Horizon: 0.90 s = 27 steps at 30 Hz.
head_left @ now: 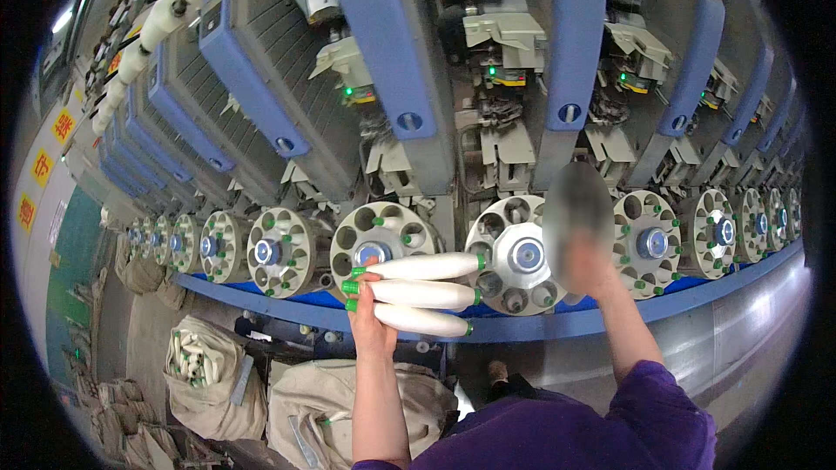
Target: The person repeatedly takes white thread spools from a cloth bag and places them into empty slots on rotating circular holders attached to a textile machine. The person moves along the machine row, refilling multiple holders and occasionally adjusting the bag.
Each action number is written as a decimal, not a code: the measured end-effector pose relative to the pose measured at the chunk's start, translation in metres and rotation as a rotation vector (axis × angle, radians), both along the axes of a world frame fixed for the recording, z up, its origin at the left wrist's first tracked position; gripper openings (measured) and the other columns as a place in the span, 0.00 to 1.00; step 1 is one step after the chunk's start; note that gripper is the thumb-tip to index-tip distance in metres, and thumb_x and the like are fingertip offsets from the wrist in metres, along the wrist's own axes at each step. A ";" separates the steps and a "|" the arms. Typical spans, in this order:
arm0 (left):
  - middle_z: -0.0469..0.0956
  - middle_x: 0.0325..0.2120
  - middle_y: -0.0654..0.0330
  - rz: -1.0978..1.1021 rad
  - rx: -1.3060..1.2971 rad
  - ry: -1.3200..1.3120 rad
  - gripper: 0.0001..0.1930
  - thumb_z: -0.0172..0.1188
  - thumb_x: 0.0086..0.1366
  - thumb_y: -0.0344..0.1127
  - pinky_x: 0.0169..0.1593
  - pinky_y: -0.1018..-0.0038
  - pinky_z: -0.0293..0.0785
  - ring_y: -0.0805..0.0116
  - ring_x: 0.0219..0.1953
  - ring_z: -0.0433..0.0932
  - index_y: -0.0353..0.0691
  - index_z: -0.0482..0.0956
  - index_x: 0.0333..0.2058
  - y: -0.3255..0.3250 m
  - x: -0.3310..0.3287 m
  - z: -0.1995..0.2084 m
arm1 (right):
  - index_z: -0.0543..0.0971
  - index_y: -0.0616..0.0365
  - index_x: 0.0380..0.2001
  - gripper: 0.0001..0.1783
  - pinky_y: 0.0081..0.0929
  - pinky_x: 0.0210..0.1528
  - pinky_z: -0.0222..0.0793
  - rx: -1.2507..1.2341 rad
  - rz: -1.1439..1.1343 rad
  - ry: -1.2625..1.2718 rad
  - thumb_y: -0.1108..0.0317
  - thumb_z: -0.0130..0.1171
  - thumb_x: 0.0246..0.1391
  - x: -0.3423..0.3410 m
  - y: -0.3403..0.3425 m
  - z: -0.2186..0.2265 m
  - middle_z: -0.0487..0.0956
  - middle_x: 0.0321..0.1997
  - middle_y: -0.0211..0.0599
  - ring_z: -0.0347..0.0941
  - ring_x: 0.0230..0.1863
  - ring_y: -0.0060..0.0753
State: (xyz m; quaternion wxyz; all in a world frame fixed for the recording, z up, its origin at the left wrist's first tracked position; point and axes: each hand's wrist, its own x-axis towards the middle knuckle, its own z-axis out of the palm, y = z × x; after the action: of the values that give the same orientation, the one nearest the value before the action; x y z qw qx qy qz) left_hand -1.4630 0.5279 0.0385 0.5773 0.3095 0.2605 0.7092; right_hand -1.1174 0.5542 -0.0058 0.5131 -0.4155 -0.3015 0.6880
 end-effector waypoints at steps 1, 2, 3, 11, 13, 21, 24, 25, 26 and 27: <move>0.62 0.55 0.58 0.001 -0.008 0.025 0.12 0.52 0.63 0.42 0.54 0.66 0.66 0.64 0.51 0.66 0.40 0.71 0.37 0.006 0.008 0.002 | 0.68 0.49 0.21 0.16 0.13 0.09 0.40 -0.030 -0.032 -0.079 0.53 0.48 0.58 0.001 0.002 0.004 0.57 0.10 0.15 0.47 0.08 0.11; 0.62 0.55 0.58 -0.009 0.010 0.052 0.11 0.52 0.63 0.42 0.54 0.66 0.66 0.64 0.51 0.66 0.40 0.71 0.37 0.010 0.015 0.004 | 0.69 0.49 0.22 0.16 0.12 0.10 0.40 -0.041 0.022 -0.107 0.52 0.50 0.57 -0.003 0.008 0.009 0.56 0.10 0.15 0.47 0.09 0.11; 0.61 0.55 0.58 -0.026 0.052 0.083 0.11 0.52 0.63 0.41 0.54 0.67 0.66 0.64 0.50 0.66 0.40 0.71 0.37 0.014 0.021 0.006 | 0.69 0.50 0.22 0.16 0.12 0.11 0.40 -0.104 0.081 -0.053 0.52 0.51 0.56 -0.010 0.009 0.014 0.56 0.10 0.14 0.46 0.10 0.10; 0.62 0.54 0.60 -0.040 0.000 0.118 0.12 0.53 0.62 0.45 0.56 0.61 0.63 0.61 0.53 0.64 0.43 0.72 0.37 0.033 0.033 -0.010 | 0.76 0.54 0.38 0.19 0.22 0.35 0.65 0.109 0.999 -0.923 0.50 0.54 0.53 -0.035 0.018 0.033 0.76 0.33 0.30 0.68 0.32 0.21; 0.63 0.53 0.57 -0.006 -0.093 0.210 0.13 0.52 0.63 0.42 0.55 0.64 0.63 0.64 0.53 0.64 0.41 0.70 0.41 0.041 0.041 -0.019 | 0.77 0.55 0.36 0.18 0.24 0.38 0.66 0.055 1.012 -0.803 0.52 0.54 0.53 -0.016 0.011 0.034 0.76 0.33 0.33 0.69 0.33 0.23; 0.60 0.55 0.56 -0.186 -0.031 0.468 0.16 0.52 0.50 0.20 0.57 0.65 0.58 0.61 0.59 0.59 0.46 0.72 0.37 0.038 0.083 -0.028 | 0.72 0.62 0.30 0.10 0.35 0.53 0.63 0.435 0.503 0.737 0.67 0.46 0.57 -0.021 -0.015 0.069 0.77 0.31 0.42 0.75 0.35 0.40; 0.66 0.51 0.60 -0.281 -0.136 0.120 0.18 0.52 0.47 0.19 0.58 0.60 0.59 0.61 0.59 0.59 0.46 0.72 0.37 0.043 0.066 -0.008 | 0.70 0.61 0.34 0.14 0.30 0.48 0.67 0.158 0.193 -0.224 0.59 0.47 0.58 -0.067 -0.010 0.075 0.76 0.31 0.42 0.74 0.35 0.34; 0.67 0.52 0.61 -0.268 -0.089 0.089 0.18 0.52 0.47 0.20 0.59 0.59 0.59 0.61 0.59 0.60 0.46 0.72 0.38 0.044 0.058 -0.001 | 0.69 0.62 0.40 0.19 0.27 0.43 0.68 0.487 0.282 -0.463 0.56 0.47 0.58 -0.080 -0.007 0.073 0.76 0.34 0.40 0.74 0.34 0.32; 0.67 0.52 0.61 -0.227 -0.120 0.031 0.19 0.52 0.47 0.21 0.57 0.58 0.61 0.61 0.59 0.60 0.47 0.72 0.39 0.047 0.047 0.006 | 0.67 0.61 0.46 0.20 0.26 0.38 0.69 0.542 0.475 -0.712 0.56 0.47 0.58 -0.091 -0.007 0.069 0.75 0.38 0.39 0.73 0.33 0.30; 0.67 0.51 0.60 -0.199 -0.092 -0.035 0.20 0.53 0.47 0.21 0.56 0.56 0.62 0.61 0.59 0.60 0.47 0.72 0.41 0.049 0.035 0.012 | 0.68 0.61 0.46 0.20 0.27 0.40 0.69 0.400 0.599 -0.725 0.56 0.45 0.59 -0.099 -0.006 0.063 0.76 0.38 0.41 0.73 0.35 0.32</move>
State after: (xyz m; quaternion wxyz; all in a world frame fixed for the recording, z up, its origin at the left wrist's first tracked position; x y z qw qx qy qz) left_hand -1.4278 0.5766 0.0508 0.6631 0.2944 0.2506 0.6410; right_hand -1.2164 0.5483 0.0573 0.2252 -0.4163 -0.6918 0.5453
